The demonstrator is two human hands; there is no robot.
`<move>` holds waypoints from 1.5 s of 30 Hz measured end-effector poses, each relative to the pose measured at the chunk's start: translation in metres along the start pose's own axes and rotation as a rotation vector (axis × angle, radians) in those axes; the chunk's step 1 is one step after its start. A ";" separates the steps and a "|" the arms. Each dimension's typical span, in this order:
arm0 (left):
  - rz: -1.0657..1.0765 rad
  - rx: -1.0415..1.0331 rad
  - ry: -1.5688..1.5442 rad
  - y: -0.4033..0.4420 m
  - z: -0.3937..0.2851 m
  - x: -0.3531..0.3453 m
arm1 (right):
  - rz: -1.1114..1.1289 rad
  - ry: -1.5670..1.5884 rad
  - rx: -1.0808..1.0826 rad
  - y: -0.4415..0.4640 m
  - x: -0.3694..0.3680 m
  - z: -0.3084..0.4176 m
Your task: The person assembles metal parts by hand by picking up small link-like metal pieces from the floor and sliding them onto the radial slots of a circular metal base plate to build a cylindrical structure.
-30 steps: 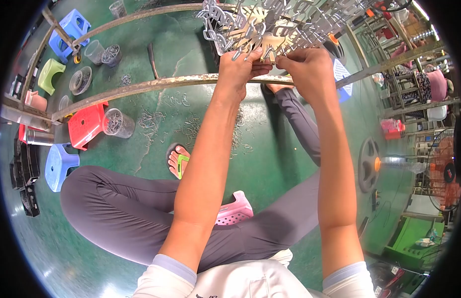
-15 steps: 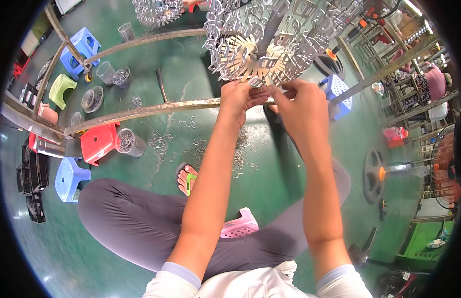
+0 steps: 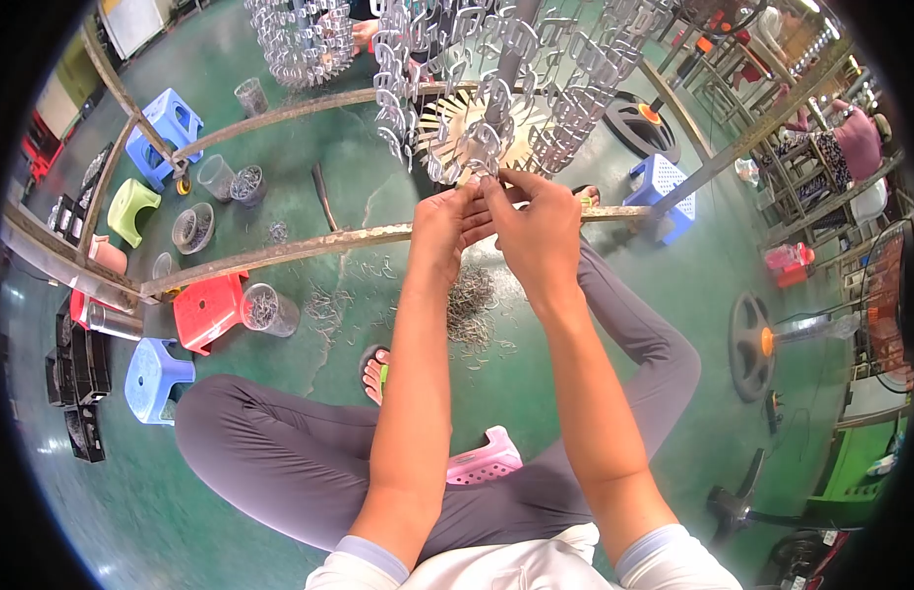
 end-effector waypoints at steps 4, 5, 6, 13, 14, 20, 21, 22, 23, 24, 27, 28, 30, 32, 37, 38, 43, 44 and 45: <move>-0.032 -0.011 0.067 -0.009 -0.011 -0.001 | -0.017 0.058 0.018 0.000 -0.004 -0.003; -0.061 0.009 0.135 -0.013 -0.012 0.001 | -0.022 0.075 0.027 -0.001 -0.006 -0.005; -0.091 0.026 0.204 -0.018 -0.015 0.000 | -0.006 0.053 0.018 -0.001 -0.006 -0.005; -0.085 0.114 0.617 -0.057 -0.031 0.001 | 0.004 0.010 0.078 -0.015 0.003 -0.003; -0.074 0.116 0.639 -0.060 -0.032 -0.001 | -0.011 -0.014 0.103 -0.017 0.004 -0.005; -0.051 0.065 0.607 -0.080 -0.039 -0.011 | 0.300 0.564 -0.358 -0.028 -0.010 -0.038; -0.022 0.041 0.578 -0.083 -0.039 -0.013 | 0.373 0.750 -0.496 -0.034 -0.010 -0.036; 0.008 0.016 0.548 -0.085 -0.041 -0.014 | 0.413 0.827 -0.548 -0.038 -0.011 -0.036; 0.040 -0.009 0.517 -0.087 -0.042 -0.017 | 0.452 0.902 -0.600 -0.041 -0.012 -0.037; 0.046 -0.058 0.515 -0.090 -0.044 -0.019 | 0.490 0.978 -0.652 -0.045 -0.013 -0.037; 0.058 -0.206 0.489 -0.096 -0.056 -0.029 | 0.605 1.261 -0.747 -0.056 -0.020 -0.035; 0.059 -0.253 0.467 -0.098 -0.059 -0.033 | 0.668 1.383 -0.758 -0.061 -0.022 -0.032; 0.094 -0.303 0.416 -0.098 -0.059 -0.040 | 0.708 1.515 -0.773 -0.069 -0.024 -0.029; 0.166 -0.307 0.356 -0.096 -0.054 -0.045 | 0.734 1.601 -0.767 -0.075 -0.027 -0.027; 0.284 -0.185 0.172 -0.090 -0.040 -0.046 | 0.697 1.608 -0.689 -0.083 -0.029 -0.029; 0.301 -0.180 0.158 -0.089 -0.039 -0.046 | 0.703 1.571 -0.681 -0.085 -0.029 -0.031; 0.338 -0.126 0.164 -0.083 -0.034 -0.043 | 0.708 1.516 -0.642 -0.096 -0.028 -0.033; 0.344 -0.118 0.196 -0.084 -0.034 -0.043 | 0.703 1.523 -0.636 -0.097 -0.027 -0.033; 0.326 -0.125 0.207 -0.084 -0.035 -0.043 | 0.691 1.555 -0.657 -0.097 -0.028 -0.034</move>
Point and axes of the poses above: each hand's wrist, its own y-axis towards the middle knuckle, its own x-axis out of the back of the hand, z = x × y, the point moved 7 cm from there along y, towards the middle knuckle, and after that the axes turned 10 degrees about -y, right-handed, at the moved point
